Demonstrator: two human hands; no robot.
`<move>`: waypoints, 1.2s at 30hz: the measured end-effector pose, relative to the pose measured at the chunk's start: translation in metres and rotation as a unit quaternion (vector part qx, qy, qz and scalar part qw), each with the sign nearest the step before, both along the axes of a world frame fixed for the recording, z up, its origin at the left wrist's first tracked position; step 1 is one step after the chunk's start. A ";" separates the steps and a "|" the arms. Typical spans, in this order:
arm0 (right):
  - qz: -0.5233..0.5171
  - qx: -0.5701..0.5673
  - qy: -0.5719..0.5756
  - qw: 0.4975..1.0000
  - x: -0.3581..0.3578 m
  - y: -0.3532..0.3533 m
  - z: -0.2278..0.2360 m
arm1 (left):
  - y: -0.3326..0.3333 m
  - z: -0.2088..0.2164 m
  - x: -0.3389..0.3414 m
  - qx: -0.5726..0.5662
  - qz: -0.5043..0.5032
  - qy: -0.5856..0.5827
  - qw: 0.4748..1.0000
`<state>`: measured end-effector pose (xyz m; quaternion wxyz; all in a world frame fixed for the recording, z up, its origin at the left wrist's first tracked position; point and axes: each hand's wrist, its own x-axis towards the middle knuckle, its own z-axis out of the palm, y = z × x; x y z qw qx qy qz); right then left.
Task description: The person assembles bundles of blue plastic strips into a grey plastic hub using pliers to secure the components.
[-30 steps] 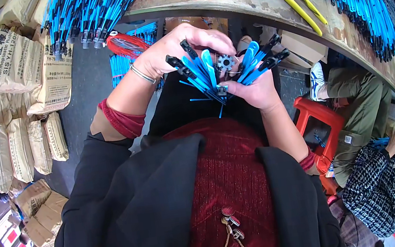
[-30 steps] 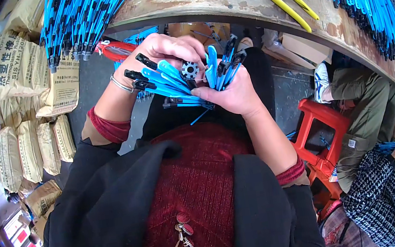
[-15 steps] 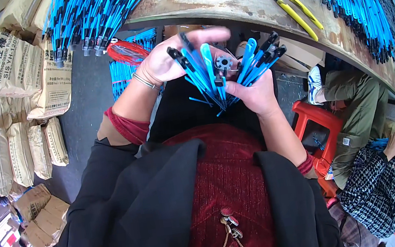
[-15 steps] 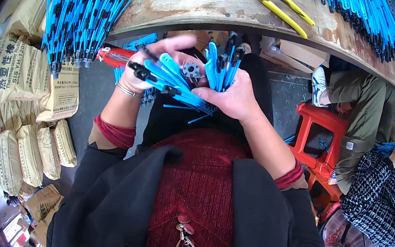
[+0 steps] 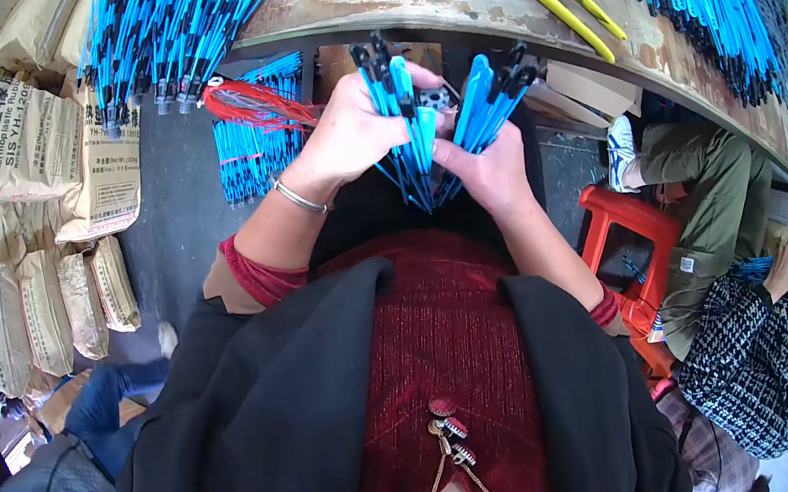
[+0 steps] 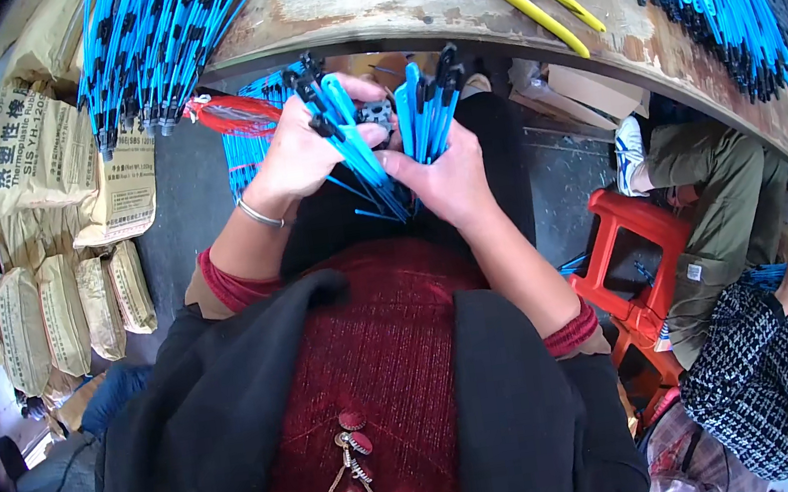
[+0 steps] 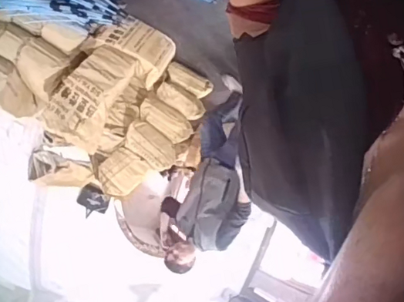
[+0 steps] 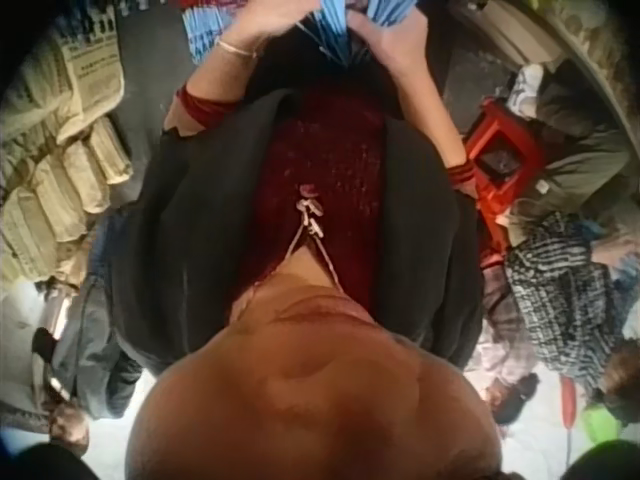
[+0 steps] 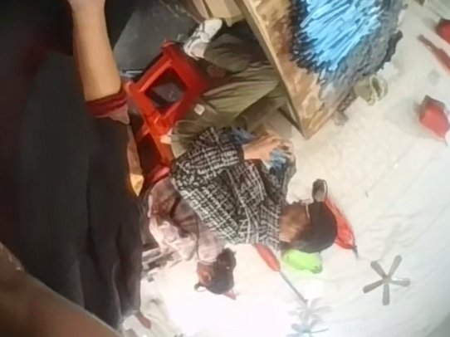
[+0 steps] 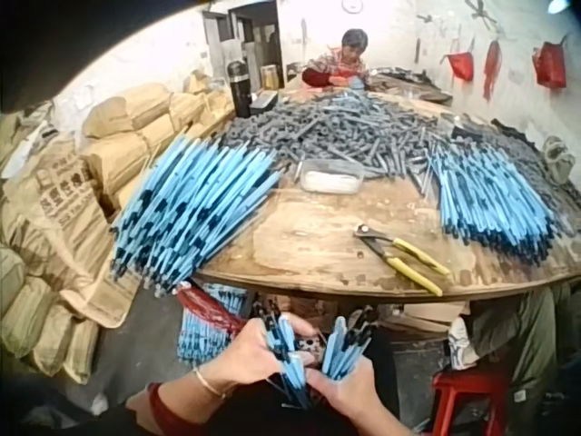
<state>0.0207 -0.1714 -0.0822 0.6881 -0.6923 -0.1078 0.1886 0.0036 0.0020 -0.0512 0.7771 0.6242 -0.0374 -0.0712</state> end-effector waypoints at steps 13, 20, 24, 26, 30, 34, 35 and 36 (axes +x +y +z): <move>0.424 0.058 0.130 0.894 0.079 -0.058 0.002 | -0.013 0.024 0.000 0.113 -0.079 -0.025 0.990; 0.388 -0.073 0.047 0.918 0.057 -0.040 0.052 | -0.008 0.019 -0.011 0.114 -0.047 -0.010 0.992; 0.246 -0.045 -0.095 0.964 0.043 -0.043 0.026 | -0.010 0.017 -0.008 0.141 -0.041 -0.026 0.989; 0.234 -0.008 0.001 0.972 0.039 -0.043 0.032 | -0.014 0.017 -0.005 0.164 -0.036 -0.068 0.983; 0.208 0.038 0.104 0.972 0.029 -0.048 0.026 | -0.021 0.015 -0.007 0.171 -0.041 -0.068 0.982; 0.168 0.065 0.109 0.978 0.028 -0.040 0.023 | -0.009 0.010 0.000 0.170 -0.066 -0.130 0.975; 0.169 0.064 0.112 0.977 0.027 -0.040 0.023 | -0.008 0.009 -0.001 0.169 -0.065 -0.127 0.975; 0.188 0.069 0.124 0.972 0.029 -0.040 0.023 | -0.007 0.009 -0.001 0.158 -0.090 -0.119 0.976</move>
